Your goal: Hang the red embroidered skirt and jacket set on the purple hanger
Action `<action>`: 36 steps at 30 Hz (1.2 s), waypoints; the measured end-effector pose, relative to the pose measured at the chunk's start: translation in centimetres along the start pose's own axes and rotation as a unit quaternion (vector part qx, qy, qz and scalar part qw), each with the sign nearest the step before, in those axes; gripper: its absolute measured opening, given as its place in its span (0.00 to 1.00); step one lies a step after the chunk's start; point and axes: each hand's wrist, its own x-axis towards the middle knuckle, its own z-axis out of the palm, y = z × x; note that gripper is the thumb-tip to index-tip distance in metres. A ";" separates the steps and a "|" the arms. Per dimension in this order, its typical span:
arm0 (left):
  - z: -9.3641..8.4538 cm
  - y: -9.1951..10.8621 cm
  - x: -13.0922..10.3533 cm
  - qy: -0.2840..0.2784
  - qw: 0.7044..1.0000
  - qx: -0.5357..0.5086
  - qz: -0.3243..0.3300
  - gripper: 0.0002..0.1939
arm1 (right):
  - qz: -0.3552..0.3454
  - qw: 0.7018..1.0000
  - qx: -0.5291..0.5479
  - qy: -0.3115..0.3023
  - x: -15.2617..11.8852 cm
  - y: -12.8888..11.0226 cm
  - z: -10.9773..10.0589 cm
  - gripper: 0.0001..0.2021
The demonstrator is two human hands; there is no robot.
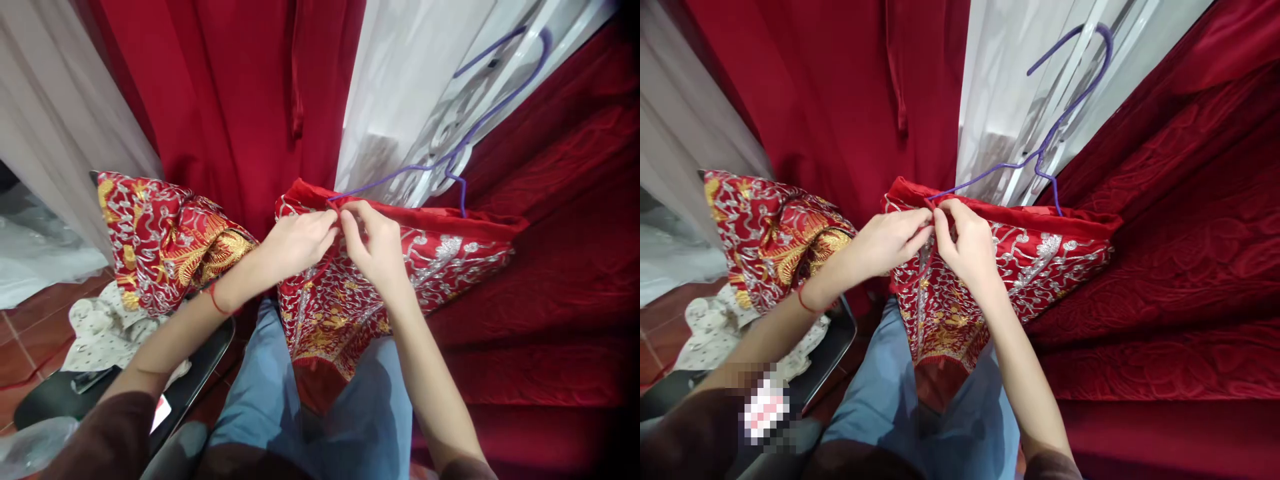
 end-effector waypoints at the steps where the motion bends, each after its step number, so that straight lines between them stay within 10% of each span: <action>1: -1.0 -0.7 1.4 -0.056 0.998 0.009 0.018 0.11 | -0.003 1.000 0.014 0.001 0.2 0.2 0.0 0.11; 8: -3.1 -6.9 10.7 -0.452 0.866 -0.188 0.100 0.13 | -0.009 0.999 -0.035 0.023 0.7 1.4 1.4 0.09; 19: 3.3 -10.1 12.2 -0.345 0.858 -0.359 0.122 0.20 | 0.018 0.977 -0.212 -0.010 0.3 2.9 2.4 0.07; 29: -1.2 -12.0 12.2 -0.266 0.876 -0.356 0.185 0.09 | 0.107 0.986 -0.067 0.108 -0.9 1.1 1.5 0.05; 36: -1.2 -12.5 12.3 -0.234 0.880 -0.372 0.179 0.09 | 0.234 0.919 0.234 0.212 -2.5 2.5 1.2 0.06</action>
